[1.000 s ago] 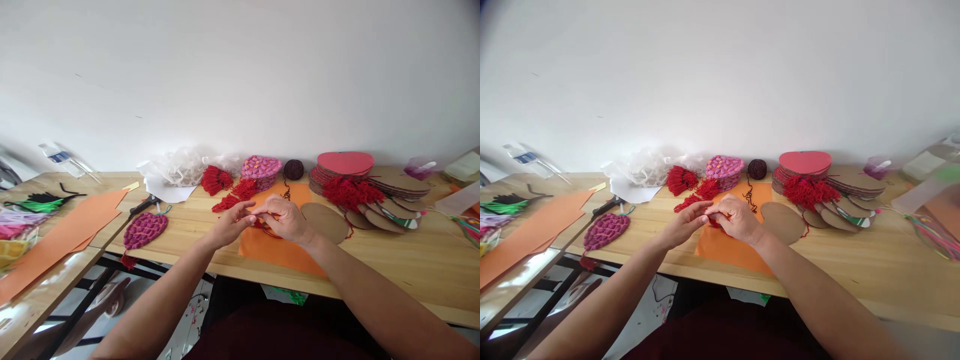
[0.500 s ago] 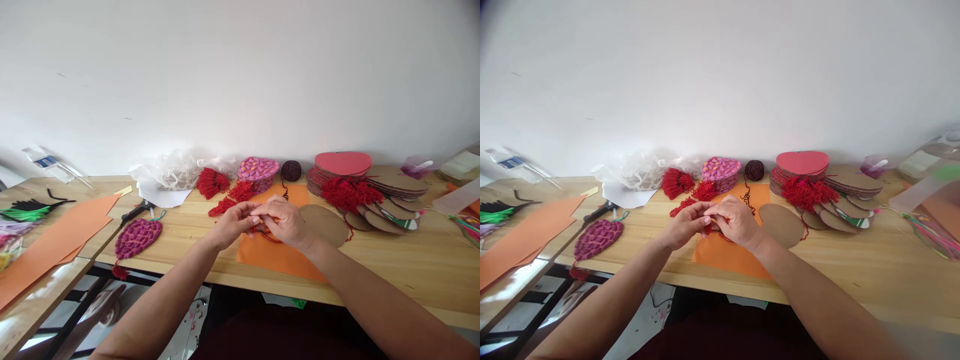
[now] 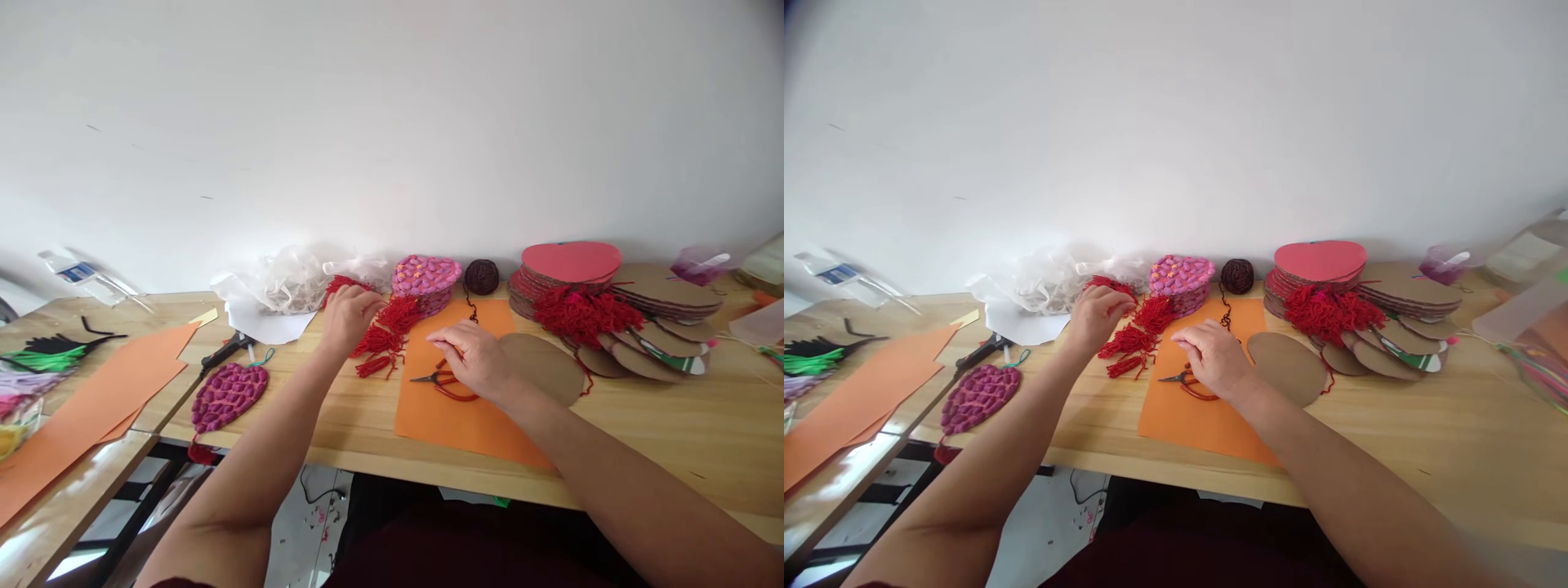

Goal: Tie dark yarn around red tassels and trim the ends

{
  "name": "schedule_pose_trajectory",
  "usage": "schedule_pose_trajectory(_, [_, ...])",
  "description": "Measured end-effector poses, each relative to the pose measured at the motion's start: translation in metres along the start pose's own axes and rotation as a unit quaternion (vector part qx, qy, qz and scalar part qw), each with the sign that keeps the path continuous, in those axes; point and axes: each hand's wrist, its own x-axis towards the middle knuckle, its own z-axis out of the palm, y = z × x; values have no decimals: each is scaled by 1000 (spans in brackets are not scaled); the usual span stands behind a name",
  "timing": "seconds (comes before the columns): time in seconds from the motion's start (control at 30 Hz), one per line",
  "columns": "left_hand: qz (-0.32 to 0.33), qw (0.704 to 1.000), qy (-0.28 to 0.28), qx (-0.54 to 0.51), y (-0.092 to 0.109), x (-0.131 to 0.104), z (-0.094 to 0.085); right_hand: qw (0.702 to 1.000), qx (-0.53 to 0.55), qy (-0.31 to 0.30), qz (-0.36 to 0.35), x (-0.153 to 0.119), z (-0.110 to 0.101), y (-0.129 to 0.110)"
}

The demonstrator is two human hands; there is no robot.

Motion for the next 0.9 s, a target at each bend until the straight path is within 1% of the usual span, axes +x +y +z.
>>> schedule_pose_trajectory(0.07, [-31, 998, 36, 34, -19, 18, 5, 1000, 1, -19, -1, -1, 0, 1])
schedule_pose_trajectory(0.1, [-45, 997, 45, 49, -28, 26, 9, 1000, 3, -30, 0, -1, 1, 1])
schedule_pose_trajectory(0.2, [-80, 993, 42, 76, -53, 42, 22, 998, 5, -59, 0, -2, 2, 2])
schedule_pose_trajectory(0.3, [-112, 991, -18, 65, -73, 44, 32, 997, 10, -71, -2, -3, 4, 4])
schedule_pose_trajectory(0.33, [-118, 991, -28, 59, -78, 43, 34, 997, 12, -73, 0, -3, 4, 5])
schedule_pose_trajectory(0.37, [-120, 991, -27, 54, -83, 41, 34, 997, 13, -75, 2, -3, 4, 5])
schedule_pose_trajectory(0.43, [-126, 991, -9, 43, -89, 36, 33, 997, 14, -77, 5, -3, 4, 5])
schedule_pose_trajectory(0.57, [-157, 986, 36, 36, -92, 31, 28, 997, 10, -76, 5, -3, 4, 4])
schedule_pose_trajectory(0.67, [-189, 977, 99, 10, -87, 30, 26, 998, 9, -69, 6, -2, 2, 1])
schedule_pose_trajectory(0.77, [-244, 956, 159, -41, -79, 28, 28, 998, 6, -58, 15, -1, 1, -3])
schedule_pose_trajectory(0.9, [-317, 924, 200, -77, -68, 21, 33, 999, 7, -39, 10, 0, 0, -6])
